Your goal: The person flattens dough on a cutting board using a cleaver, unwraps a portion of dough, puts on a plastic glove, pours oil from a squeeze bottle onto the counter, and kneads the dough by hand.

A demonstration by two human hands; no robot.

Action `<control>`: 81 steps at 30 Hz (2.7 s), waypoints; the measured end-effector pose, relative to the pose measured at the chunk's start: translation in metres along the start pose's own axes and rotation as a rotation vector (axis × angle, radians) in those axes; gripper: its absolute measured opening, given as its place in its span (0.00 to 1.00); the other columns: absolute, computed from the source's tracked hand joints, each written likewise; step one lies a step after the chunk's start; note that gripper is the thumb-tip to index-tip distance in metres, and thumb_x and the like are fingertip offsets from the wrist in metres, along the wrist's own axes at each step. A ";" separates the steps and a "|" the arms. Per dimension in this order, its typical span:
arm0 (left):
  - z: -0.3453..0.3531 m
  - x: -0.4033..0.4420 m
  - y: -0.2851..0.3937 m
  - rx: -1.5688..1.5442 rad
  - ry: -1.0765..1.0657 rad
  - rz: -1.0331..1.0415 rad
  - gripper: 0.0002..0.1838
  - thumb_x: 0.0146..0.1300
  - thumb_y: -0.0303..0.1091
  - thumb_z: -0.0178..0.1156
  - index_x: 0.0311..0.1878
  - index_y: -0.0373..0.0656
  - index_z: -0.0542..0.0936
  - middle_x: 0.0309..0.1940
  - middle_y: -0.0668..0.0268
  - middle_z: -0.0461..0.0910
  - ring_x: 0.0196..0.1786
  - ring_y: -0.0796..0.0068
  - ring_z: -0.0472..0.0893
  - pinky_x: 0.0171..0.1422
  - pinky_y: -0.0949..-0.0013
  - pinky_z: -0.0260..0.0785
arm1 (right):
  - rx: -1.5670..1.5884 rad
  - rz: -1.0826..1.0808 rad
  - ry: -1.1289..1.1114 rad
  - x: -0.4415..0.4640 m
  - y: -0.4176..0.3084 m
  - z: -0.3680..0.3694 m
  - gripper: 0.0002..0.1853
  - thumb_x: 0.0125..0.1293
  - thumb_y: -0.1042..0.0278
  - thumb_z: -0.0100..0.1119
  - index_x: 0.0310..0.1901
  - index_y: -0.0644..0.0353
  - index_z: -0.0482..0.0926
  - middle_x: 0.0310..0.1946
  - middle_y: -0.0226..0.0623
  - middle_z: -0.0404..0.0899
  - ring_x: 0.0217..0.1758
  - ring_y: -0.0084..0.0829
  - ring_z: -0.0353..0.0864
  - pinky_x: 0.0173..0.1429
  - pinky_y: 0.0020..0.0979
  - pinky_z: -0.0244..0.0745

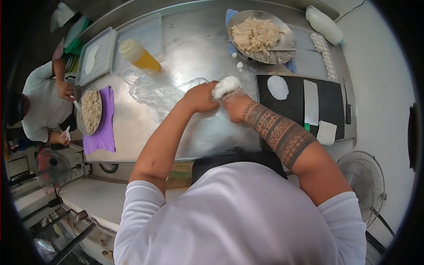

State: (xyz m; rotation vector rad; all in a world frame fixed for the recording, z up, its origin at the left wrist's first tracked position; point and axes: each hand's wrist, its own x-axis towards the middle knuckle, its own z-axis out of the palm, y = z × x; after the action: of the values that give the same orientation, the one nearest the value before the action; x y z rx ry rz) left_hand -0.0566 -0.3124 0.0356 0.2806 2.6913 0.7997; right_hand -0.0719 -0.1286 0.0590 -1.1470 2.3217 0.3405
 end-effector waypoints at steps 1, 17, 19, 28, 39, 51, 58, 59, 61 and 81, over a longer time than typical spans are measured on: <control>0.000 -0.001 0.008 0.018 0.017 -0.037 0.40 0.54 0.45 0.72 0.72 0.45 0.74 0.58 0.47 0.84 0.62 0.48 0.82 0.67 0.53 0.74 | -0.016 -0.014 0.017 0.000 0.002 -0.004 0.17 0.61 0.70 0.63 0.51 0.61 0.89 0.54 0.41 0.88 0.60 0.38 0.87 0.72 0.41 0.70; 0.042 0.005 0.049 0.013 0.303 -0.383 0.39 0.57 0.46 0.71 0.71 0.44 0.73 0.64 0.46 0.79 0.63 0.47 0.82 0.67 0.53 0.76 | 0.864 0.320 1.030 -0.113 0.142 0.119 0.11 0.72 0.67 0.60 0.50 0.60 0.88 0.47 0.48 0.88 0.49 0.49 0.88 0.55 0.42 0.82; 0.040 -0.011 0.051 -0.123 0.370 -0.324 0.42 0.58 0.45 0.72 0.75 0.43 0.69 0.67 0.45 0.77 0.67 0.47 0.80 0.70 0.54 0.73 | 0.734 0.364 1.014 -0.107 0.178 0.120 0.12 0.72 0.66 0.60 0.51 0.61 0.88 0.48 0.47 0.87 0.53 0.50 0.85 0.60 0.44 0.79; 0.098 -0.148 0.073 -0.342 0.765 -0.478 0.34 0.62 0.36 0.70 0.71 0.40 0.74 0.66 0.47 0.79 0.70 0.47 0.77 0.75 0.56 0.69 | 0.239 0.290 0.886 -0.071 0.193 0.111 0.15 0.66 0.75 0.52 0.48 0.66 0.86 0.51 0.50 0.82 0.57 0.52 0.80 0.61 0.47 0.76; 0.151 -0.199 0.113 -0.406 0.710 -0.565 0.24 0.64 0.33 0.67 0.64 0.43 0.79 0.60 0.52 0.82 0.63 0.47 0.81 0.69 0.54 0.73 | 0.393 0.365 0.843 -0.055 0.210 0.106 0.05 0.66 0.65 0.67 0.37 0.56 0.82 0.42 0.43 0.81 0.53 0.51 0.79 0.57 0.53 0.72; 0.138 -0.203 0.084 -0.329 0.668 -0.468 0.22 0.66 0.34 0.67 0.63 0.47 0.81 0.57 0.53 0.83 0.56 0.49 0.84 0.61 0.55 0.77 | 0.737 0.036 0.578 -0.113 0.189 0.061 0.07 0.70 0.74 0.61 0.46 0.65 0.82 0.36 0.49 0.84 0.40 0.46 0.85 0.48 0.40 0.78; 0.141 -0.228 0.075 -0.347 0.607 -0.544 0.20 0.67 0.37 0.66 0.62 0.47 0.81 0.55 0.54 0.83 0.55 0.50 0.84 0.62 0.55 0.76 | 0.856 -0.288 0.161 -0.179 0.103 -0.053 0.05 0.69 0.74 0.62 0.43 0.65 0.84 0.32 0.35 0.83 0.35 0.24 0.80 0.44 0.31 0.77; 0.142 -0.232 0.075 -0.347 0.606 -0.550 0.20 0.67 0.37 0.66 0.62 0.48 0.81 0.55 0.54 0.83 0.56 0.50 0.83 0.62 0.55 0.76 | 0.850 -0.402 0.140 -0.178 0.086 -0.061 0.04 0.70 0.74 0.62 0.42 0.65 0.84 0.32 0.32 0.83 0.35 0.23 0.79 0.43 0.29 0.77; 0.141 -0.237 0.077 -0.346 0.605 -0.559 0.20 0.67 0.37 0.66 0.61 0.48 0.81 0.55 0.55 0.83 0.56 0.50 0.83 0.63 0.54 0.75 | 0.838 -0.548 0.016 -0.163 0.047 -0.081 0.06 0.71 0.70 0.63 0.42 0.64 0.84 0.29 0.32 0.82 0.33 0.23 0.79 0.42 0.30 0.76; 0.130 -0.266 0.108 -0.447 0.770 -0.423 0.17 0.66 0.32 0.68 0.57 0.45 0.83 0.48 0.55 0.86 0.51 0.53 0.85 0.57 0.58 0.77 | 1.503 -0.505 0.091 0.005 -0.080 -0.067 0.21 0.70 0.79 0.55 0.65 0.68 0.75 0.45 0.39 0.86 0.40 0.27 0.85 0.48 0.29 0.83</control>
State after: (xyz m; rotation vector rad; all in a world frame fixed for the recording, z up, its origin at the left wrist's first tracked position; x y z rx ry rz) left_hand 0.2470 -0.2323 0.0581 -0.8309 2.9107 1.5527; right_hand -0.0335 -0.2096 0.1123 -0.7872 1.4767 -1.3954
